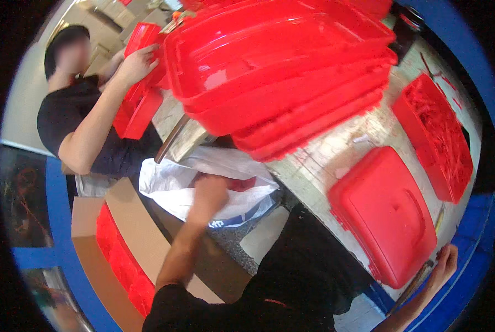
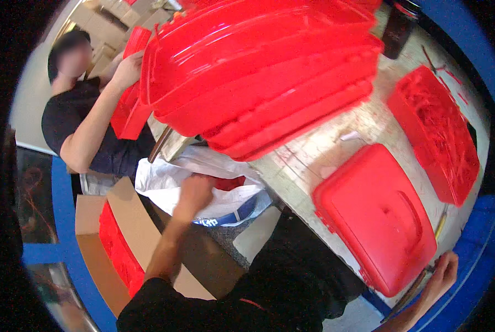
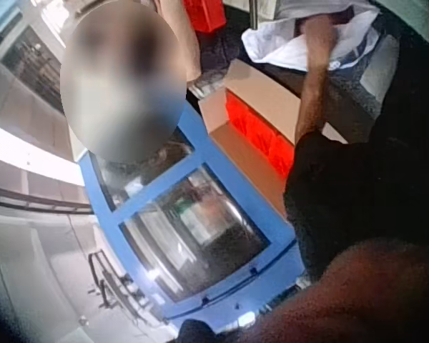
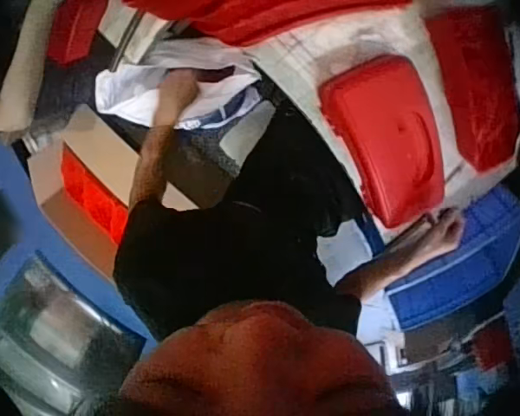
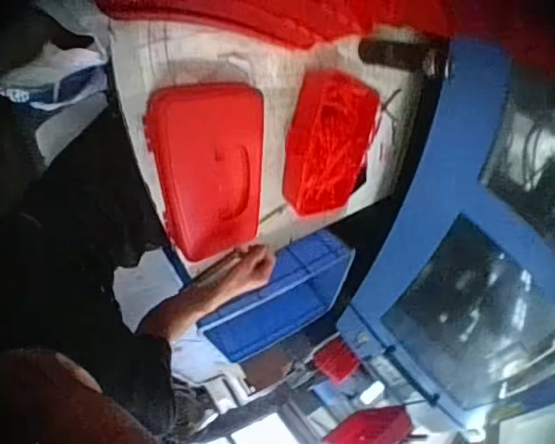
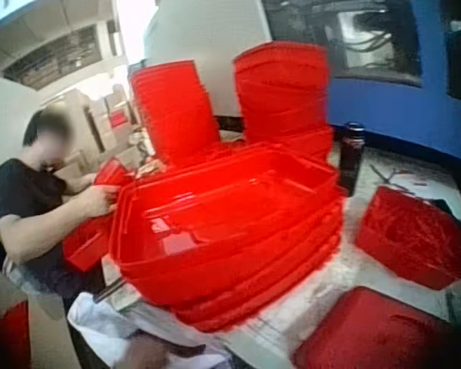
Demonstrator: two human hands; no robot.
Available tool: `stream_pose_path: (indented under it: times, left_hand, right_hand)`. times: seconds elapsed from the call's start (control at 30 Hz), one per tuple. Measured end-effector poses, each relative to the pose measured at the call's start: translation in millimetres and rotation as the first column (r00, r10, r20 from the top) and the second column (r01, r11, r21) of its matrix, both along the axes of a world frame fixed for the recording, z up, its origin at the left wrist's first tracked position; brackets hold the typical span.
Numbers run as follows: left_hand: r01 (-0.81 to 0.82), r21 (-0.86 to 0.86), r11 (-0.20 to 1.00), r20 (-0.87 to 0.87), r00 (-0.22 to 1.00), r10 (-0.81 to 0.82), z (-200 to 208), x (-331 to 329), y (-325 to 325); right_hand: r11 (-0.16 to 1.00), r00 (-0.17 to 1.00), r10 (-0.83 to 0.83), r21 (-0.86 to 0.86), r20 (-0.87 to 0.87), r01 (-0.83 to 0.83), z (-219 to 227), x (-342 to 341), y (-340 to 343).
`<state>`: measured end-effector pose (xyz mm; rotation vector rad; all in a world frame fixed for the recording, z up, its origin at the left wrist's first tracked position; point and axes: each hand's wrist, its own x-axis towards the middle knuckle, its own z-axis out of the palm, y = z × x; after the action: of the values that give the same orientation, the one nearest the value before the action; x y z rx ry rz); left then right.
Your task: The person repeatedly trims excess plastic flash from the edges of red plastic bins using a utility knife and occasionally a hammer. The person flips and rotates each bin to access different edges, then places the trimmed bins into a stack on the table.
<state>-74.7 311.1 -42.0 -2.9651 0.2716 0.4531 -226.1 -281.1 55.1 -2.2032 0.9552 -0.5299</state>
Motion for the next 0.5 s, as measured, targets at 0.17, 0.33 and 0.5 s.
stream_pose_path:
  times: [0.17,0.33,0.5]
  left_hand:
    - [0.057,-0.057,0.997,-0.073,0.996,-0.061,-130,49,98]
    - [0.072,-0.109,0.991,-0.162,0.983,-0.089,-207,119,70]
    - [0.035,-0.080,0.996,-0.188,0.981,-0.049,-232,148,39]
  right_hand:
    - [0.986,0.940,0.157,-0.002,0.303,-0.165,3,8,102]
    - [0.880,0.890,0.434,-0.143,-0.143,-0.452,49,-40,156]
    - [0.986,0.984,0.098,0.149,-0.149,-0.076,55,-93,179]
